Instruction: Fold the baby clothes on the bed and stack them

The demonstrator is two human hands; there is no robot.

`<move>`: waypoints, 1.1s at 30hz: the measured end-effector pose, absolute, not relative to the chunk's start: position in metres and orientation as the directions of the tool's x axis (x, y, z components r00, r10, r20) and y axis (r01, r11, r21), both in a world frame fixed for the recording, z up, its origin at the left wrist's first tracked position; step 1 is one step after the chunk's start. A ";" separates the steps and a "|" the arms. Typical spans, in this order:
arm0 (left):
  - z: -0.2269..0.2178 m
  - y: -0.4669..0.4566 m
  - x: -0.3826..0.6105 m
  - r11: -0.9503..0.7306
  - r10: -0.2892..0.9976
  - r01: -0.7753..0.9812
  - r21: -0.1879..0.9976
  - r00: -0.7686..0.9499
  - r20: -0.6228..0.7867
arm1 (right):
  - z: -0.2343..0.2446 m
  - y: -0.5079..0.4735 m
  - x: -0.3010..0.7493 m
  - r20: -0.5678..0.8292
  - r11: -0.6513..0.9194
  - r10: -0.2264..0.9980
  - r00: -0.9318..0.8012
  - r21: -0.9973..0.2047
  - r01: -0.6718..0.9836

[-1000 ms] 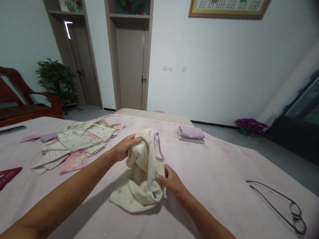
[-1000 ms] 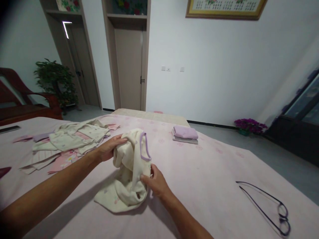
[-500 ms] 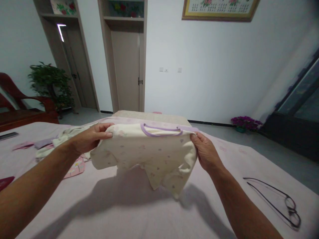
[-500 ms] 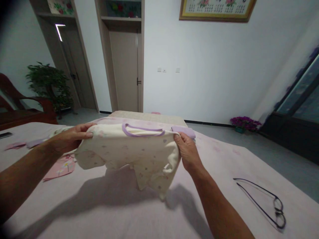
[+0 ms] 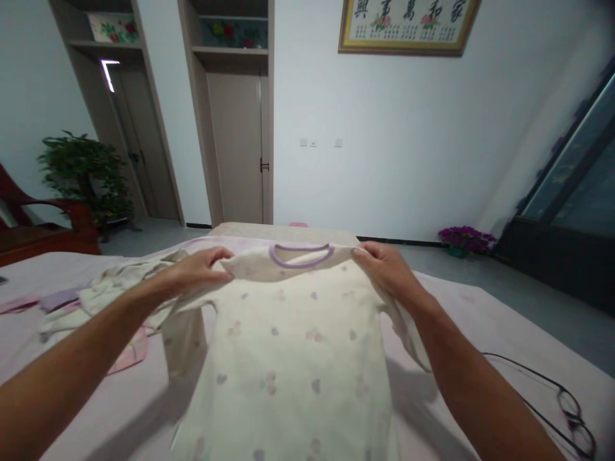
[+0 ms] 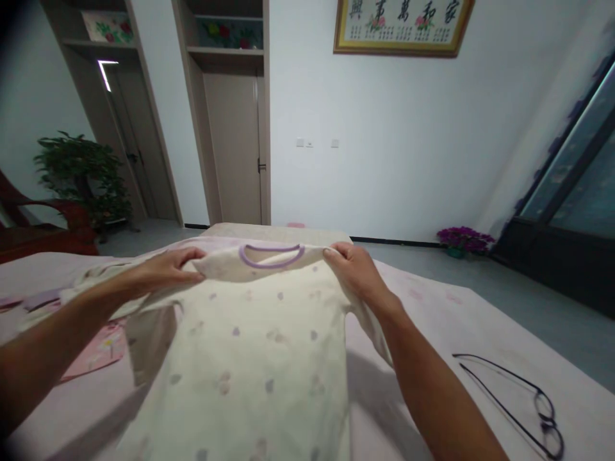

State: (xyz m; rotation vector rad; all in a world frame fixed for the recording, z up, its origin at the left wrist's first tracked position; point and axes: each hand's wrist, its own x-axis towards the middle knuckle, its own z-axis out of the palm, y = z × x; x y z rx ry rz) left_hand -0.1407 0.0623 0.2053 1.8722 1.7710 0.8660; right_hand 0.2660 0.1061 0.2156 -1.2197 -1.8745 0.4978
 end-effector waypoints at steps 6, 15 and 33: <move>0.074 0.130 -0.127 0.080 0.983 0.706 0.704 0.063 -0.174 | 0.094 0.177 0.266 0.193 0.282 0.954 -0.228 -0.330 0.901; 0.045 0.192 -0.125 0.125 0.986 0.841 0.526 -0.162 0.025 | 0.058 0.242 0.264 0.159 0.171 0.981 -0.108 -0.475 0.863; -0.043 0.171 -0.014 -0.189 0.954 0.980 0.059 0.169 0.247 | 0.013 0.175 0.366 -0.271 0.000 0.912 -0.307 -0.749 0.662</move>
